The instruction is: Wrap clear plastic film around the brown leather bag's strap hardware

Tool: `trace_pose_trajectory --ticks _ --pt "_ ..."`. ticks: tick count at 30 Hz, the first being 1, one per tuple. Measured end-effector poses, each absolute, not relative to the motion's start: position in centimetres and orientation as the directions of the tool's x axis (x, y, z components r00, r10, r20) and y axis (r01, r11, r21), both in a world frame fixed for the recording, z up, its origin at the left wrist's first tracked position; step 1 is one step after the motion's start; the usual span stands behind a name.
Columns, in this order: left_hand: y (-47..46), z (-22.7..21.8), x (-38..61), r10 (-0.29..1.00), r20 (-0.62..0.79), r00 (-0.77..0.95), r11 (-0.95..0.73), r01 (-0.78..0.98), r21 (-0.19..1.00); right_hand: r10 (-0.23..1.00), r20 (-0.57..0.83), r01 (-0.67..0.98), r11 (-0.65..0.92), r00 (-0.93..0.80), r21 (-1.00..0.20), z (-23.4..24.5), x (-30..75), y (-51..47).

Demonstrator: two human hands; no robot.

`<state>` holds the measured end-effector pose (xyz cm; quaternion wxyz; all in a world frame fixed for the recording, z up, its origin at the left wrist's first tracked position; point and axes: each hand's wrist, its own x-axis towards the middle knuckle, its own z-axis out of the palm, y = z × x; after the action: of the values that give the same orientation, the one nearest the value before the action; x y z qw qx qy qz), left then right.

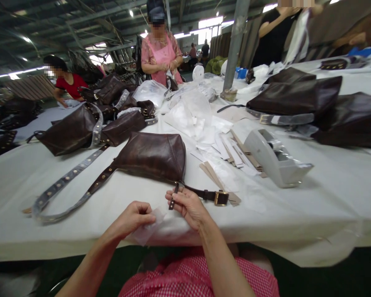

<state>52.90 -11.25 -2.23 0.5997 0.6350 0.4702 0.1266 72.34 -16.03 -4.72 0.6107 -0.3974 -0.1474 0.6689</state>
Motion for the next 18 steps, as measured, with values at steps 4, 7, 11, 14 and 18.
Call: trace_pose_trajectory --ticks 4,7,11,14,18 --pt "-11.40 -2.56 53.62 0.724 -0.432 0.538 0.193 0.443 0.875 0.939 -0.333 -0.702 -0.180 0.086 -0.690 -4.66 71.93 -16.06" --pt "-11.40 -2.52 53.81 0.719 -0.443 0.535 0.197 0.455 0.868 0.939 -0.324 -0.693 -0.160 0.111 -0.703 -4.51 71.67 -16.04" --pt "-11.53 -2.22 53.90 0.711 -0.467 0.526 0.223 0.461 0.859 0.946 -0.288 -0.671 -0.119 0.146 -0.732 -4.58 71.39 -16.03" --pt "-11.73 -2.16 54.02 0.698 -0.490 0.523 0.238 0.476 0.847 0.957 -0.230 -0.663 -0.059 0.174 -0.746 -4.93 71.28 -16.08" --pt "-11.91 -2.41 54.12 0.705 -0.492 0.510 0.276 0.442 0.853 0.962 -0.204 -0.668 -0.032 0.181 -0.744 -5.31 71.29 -16.13"
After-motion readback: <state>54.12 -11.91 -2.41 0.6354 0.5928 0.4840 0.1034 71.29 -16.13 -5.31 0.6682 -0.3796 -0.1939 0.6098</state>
